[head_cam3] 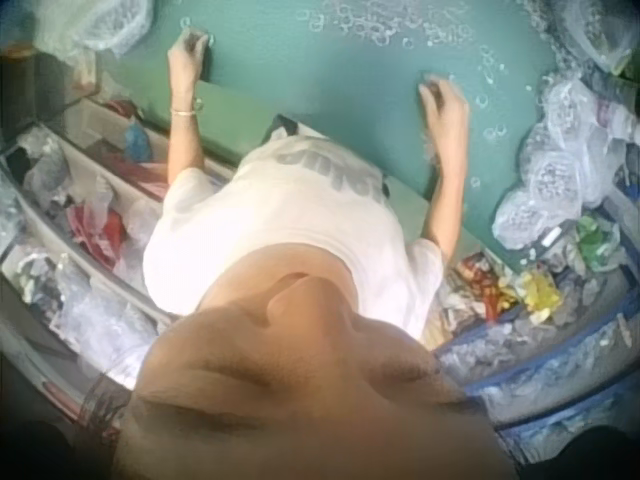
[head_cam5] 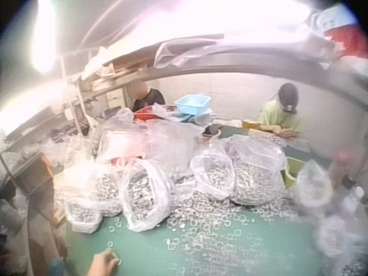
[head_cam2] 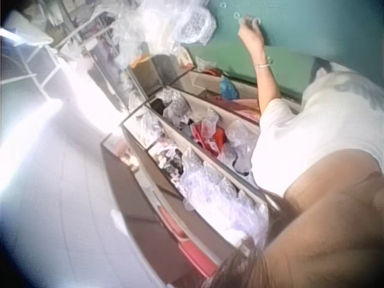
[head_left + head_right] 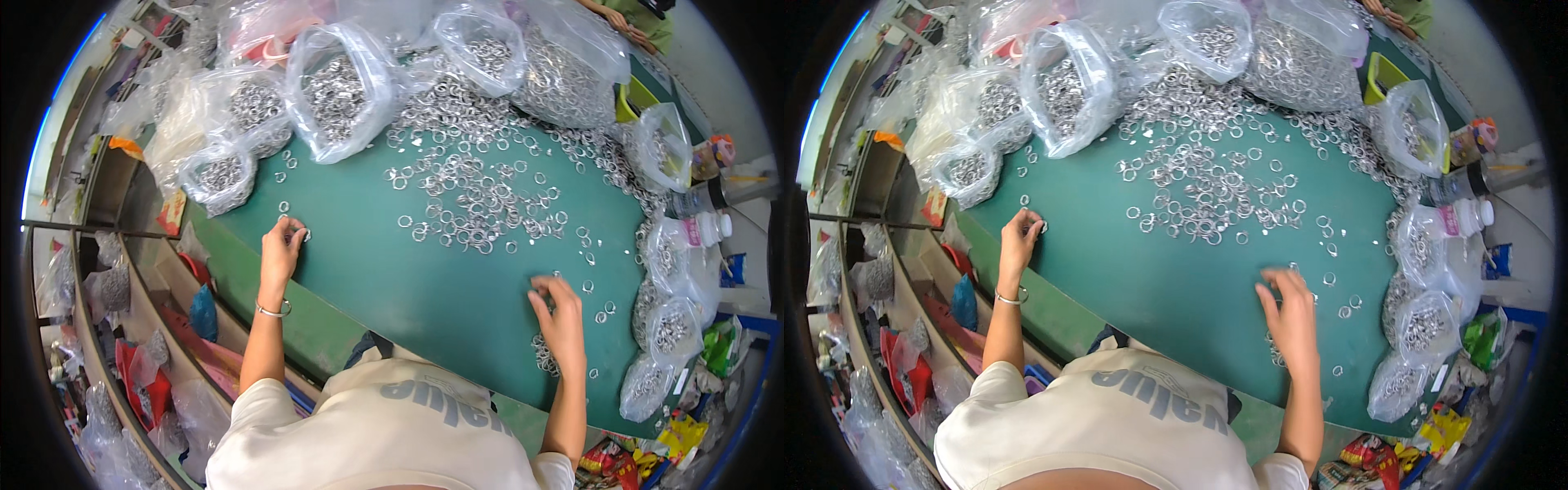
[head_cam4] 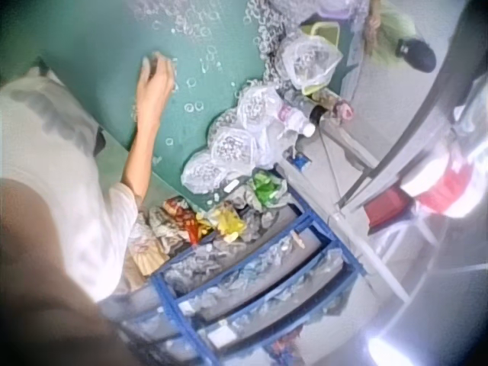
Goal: The person sorts and organizes small metal rings by hand on a green workbench, moving them between different piles and placing them into clear plastic bags.
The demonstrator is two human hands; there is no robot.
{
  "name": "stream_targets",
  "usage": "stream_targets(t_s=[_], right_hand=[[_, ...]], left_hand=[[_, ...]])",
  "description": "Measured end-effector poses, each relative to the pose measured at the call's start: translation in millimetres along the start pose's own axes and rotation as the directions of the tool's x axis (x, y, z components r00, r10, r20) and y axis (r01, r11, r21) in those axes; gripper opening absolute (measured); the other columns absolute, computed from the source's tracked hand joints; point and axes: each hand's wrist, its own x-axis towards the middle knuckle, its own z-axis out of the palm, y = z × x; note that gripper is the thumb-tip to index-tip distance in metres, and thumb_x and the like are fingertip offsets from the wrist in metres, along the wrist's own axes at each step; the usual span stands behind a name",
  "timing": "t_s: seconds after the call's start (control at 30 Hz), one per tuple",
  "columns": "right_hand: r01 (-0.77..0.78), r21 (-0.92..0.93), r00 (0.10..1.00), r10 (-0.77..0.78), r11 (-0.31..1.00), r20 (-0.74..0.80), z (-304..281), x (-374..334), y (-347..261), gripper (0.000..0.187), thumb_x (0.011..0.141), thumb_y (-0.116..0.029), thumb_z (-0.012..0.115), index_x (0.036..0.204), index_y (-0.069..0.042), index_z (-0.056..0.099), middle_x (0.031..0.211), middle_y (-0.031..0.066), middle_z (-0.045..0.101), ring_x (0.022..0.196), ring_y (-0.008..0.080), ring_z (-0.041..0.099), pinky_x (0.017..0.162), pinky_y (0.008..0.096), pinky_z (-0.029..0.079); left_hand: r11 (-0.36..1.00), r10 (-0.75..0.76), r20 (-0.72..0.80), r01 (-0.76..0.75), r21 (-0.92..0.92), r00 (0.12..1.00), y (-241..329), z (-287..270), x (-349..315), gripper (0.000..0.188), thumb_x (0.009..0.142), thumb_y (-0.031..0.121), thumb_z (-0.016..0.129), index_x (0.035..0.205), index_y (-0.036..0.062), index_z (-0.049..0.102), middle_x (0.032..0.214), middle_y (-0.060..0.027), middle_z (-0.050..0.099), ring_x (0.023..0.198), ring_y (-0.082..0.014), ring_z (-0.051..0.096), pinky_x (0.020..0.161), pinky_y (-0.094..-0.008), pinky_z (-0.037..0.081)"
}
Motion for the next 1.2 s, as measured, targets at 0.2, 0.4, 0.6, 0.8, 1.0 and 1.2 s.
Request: stream_targets(t_s=[0.2,0.4,0.6,0.8,1.0,1.2], right_hand=[[0.150,-0.246,0.940,-0.216,0.957,-0.264,17.0,101.1,17.5,0.016,0.079,-0.004,0.066,0.095,0.000,0.063,0.094,0.0130,0.062,0.090,0.0314,0.055,0.080,0.0396,0.043],[0.179,-0.414,0.932,-0.289,0.892,-0.219,34.5,113.9,28.4,0.013,0.076,-0.006,0.069,0.088,-0.003,0.066,0.100,0.0076,0.063,0.094,0.0275,0.054,0.080,0.0384,0.040],[0.228,-0.309,0.950,-0.280,0.923,-0.136,25.2,24.4,1.6,0.015,0.074,-0.004,0.069,0.089,-0.003,0.065,0.104,0.0080,0.061,0.095,0.0273,0.054,0.080,0.0397,0.039],[0.096,-0.292,0.963,-0.163,0.952,-0.215,-3.0,-17.5,30.0,0.017,0.074,-0.001,0.068,0.089,-0.004,0.064,0.104,0.0102,0.061,0.097,0.0296,0.055,0.082,0.0404,0.042],[-0.219,-0.119,0.894,0.150,0.969,-0.421,-55.5,-23.5,78.2,0.019,0.076,0.002,0.066,0.094,0.000,0.064,0.100,0.0149,0.062,0.093,0.0328,0.056,0.082,0.0399,0.046],[-0.136,-0.291,0.952,0.043,0.947,-0.304,-50.1,-15.4,87.1,0.021,0.075,-0.003,0.068,0.095,-0.003,0.065,0.102,0.0116,0.059,0.096,0.0319,0.053,0.085,0.0392,0.041]], left_hand=[[0.999,0.036,-0.125,-0.035,0.007,0.992,27.6,1.2,-1.5,0.010,0.090,0.006,0.056,0.095,0.0001,0.062,0.059,-0.0073,0.052,0.053,-0.0141,0.049,0.052,-0.0303,0.041],[0.790,0.117,0.532,0.246,-0.561,0.838,114.5,41.9,-20.5,0.019,0.095,0.012,0.050,0.107,0.0057,0.064,0.073,0.0026,0.055,0.063,-0.0038,0.045,0.055,-0.0193,0.037],[0.454,0.302,0.855,0.725,-0.518,0.421,172.3,100.7,-45.3,0.024,0.097,0.014,0.050,0.115,0.0004,0.059,0.089,-0.0020,0.059,0.064,-0.0042,0.045,0.052,-0.0181,0.035],[0.772,0.626,0.347,-0.491,-0.405,0.698,203.1,125.5,-35.1,0.028,0.083,0.004,0.063,0.111,0.0051,0.059,0.080,-0.0130,0.052,0.067,-0.0278,0.056,0.061,-0.0366,0.047],[0.678,0.723,0.307,-0.720,-0.149,0.618,255.7,154.9,-6.6,0.034,0.083,0.015,0.066,0.114,0.0051,0.056,0.089,-0.0112,0.055,0.077,-0.0303,0.058,0.062,-0.0403,0.048],[0.574,0.756,0.396,-0.819,-0.017,0.521,267.7,204.7,6.7,0.027,0.083,0.014,0.064,0.108,0.0038,0.056,0.085,-0.0108,0.053,0.079,-0.0299,0.058,0.065,-0.0397,0.048]])
